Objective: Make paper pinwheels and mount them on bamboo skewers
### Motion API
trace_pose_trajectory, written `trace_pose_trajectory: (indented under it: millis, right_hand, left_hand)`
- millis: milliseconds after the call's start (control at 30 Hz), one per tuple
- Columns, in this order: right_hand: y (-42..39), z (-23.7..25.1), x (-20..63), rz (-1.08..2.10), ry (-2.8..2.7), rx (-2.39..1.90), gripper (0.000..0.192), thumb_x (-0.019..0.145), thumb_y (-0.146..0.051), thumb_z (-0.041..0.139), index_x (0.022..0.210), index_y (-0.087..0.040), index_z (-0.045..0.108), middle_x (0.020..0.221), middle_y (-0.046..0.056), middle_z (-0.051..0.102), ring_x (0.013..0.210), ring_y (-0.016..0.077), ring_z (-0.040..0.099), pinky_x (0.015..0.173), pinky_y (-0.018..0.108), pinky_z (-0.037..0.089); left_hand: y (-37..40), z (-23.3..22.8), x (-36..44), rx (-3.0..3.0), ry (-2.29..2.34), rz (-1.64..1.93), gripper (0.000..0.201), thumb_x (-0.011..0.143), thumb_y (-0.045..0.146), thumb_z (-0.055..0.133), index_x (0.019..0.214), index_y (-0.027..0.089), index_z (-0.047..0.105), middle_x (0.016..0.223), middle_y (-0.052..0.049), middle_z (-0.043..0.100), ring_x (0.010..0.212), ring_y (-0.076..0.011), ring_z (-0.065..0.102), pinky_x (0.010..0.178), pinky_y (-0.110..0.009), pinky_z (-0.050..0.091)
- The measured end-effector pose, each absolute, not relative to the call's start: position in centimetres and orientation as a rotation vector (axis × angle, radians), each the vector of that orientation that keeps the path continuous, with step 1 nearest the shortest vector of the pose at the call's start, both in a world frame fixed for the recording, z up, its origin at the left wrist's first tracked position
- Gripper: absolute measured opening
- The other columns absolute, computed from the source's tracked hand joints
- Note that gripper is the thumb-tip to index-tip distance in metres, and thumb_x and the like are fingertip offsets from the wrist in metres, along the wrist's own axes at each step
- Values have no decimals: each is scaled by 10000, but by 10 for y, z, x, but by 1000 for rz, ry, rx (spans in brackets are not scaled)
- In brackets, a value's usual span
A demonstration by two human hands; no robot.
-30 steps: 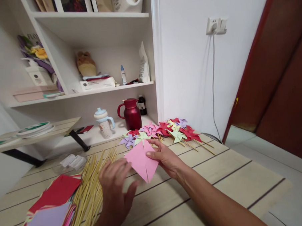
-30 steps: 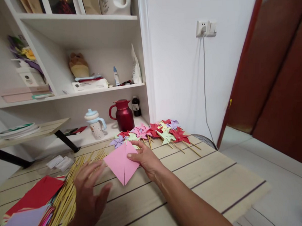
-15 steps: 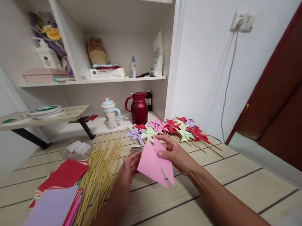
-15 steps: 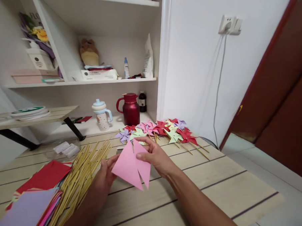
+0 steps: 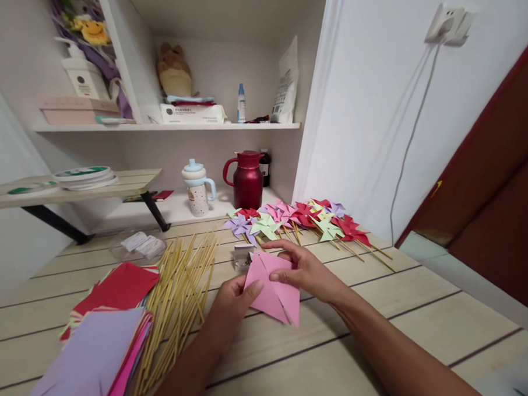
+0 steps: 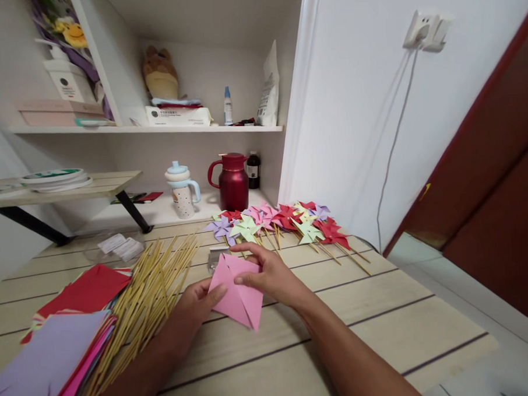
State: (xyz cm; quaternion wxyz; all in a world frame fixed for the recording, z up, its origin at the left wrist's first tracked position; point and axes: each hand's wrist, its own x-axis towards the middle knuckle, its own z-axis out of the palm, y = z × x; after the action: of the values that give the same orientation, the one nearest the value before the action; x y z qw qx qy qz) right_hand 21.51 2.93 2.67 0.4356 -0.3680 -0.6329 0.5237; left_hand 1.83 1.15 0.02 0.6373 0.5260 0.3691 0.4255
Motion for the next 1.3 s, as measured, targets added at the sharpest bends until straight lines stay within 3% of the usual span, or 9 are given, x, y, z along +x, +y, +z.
trace_pose_trajectory:
  millis: [100, 300, 467, 767, 967, 1167, 1300]
  right_hand:
    - [28, 27, 213, 1223, -1484, -925, 430, 804, -374, 722, 1198, -245, 608, 715, -27, 576, 625, 141, 534, 570, 251, 390]
    - [28, 24, 209, 1311, -1406, -898, 550, 798, -370, 732, 1282, -239, 507, 709, -50, 574, 695, 147, 549, 706, 291, 418]
    - [30, 21, 206, 1235, -1345, -939, 576, 759, -336, 761, 1273, -221, 528, 613, -88, 465, 588, 117, 478, 613, 255, 372]
    - [31, 21, 214, 1312, -1460, -987, 593, 736, -328, 776, 1276, -227, 553, 556, -103, 394, 511, 96, 357, 512, 239, 257]
    - [29, 21, 212, 1316, -1498, -996, 556, 735, -338, 778, 1239, -218, 577, 555, -99, 419, 519, 97, 379, 525, 246, 279]
    - [32, 18, 214, 1238, -1494, -1000, 506, 765, -370, 752, 1222, -218, 599, 589, -85, 443, 530, 101, 397, 528, 244, 288]
    - [34, 18, 213, 1189, -1457, -963, 409, 795, -423, 718, 1140, -220, 636, 596, -76, 462, 542, 108, 416, 547, 248, 315]
  left_hand:
    - [15, -6, 16, 1223, 975, 1101, 295, 785, 430, 712, 776, 140, 767, 656, -24, 702, 643, -171, 601, 650, -266, 435]
    - [14, 2, 13, 890, 799, 1213, 308, 799, 377, 710, 981, 133, 754, 862, -80, 773, 846, -241, 703, 802, -341, 510]
    - [8, 8, 14, 851, 675, 1036, 374, 844, 389, 665, 1077, 103, 726, 987, -134, 768, 987, -280, 698, 916, -394, 498]
    - [7, 2, 14, 836, 555, 954, 465, 882, 493, 583, 1138, 124, 704, 1075, -130, 750, 1073, -284, 664, 989, -406, 448]
    - [8, 0, 13, 807, 608, 922, 444, 820, 422, 691, 1127, 101, 701, 1040, -145, 754, 1022, -296, 680, 953, -405, 462]
    - [7, 2, 16, 743, 621, 932, 327, 852, 348, 671, 1063, 103, 724, 1026, -136, 760, 1041, -271, 679, 985, -387, 455]
    - [7, 4, 18, 694, 603, 953, 360, 863, 347, 662, 1126, 105, 698, 1085, -146, 744, 1074, -269, 669, 1012, -401, 458]
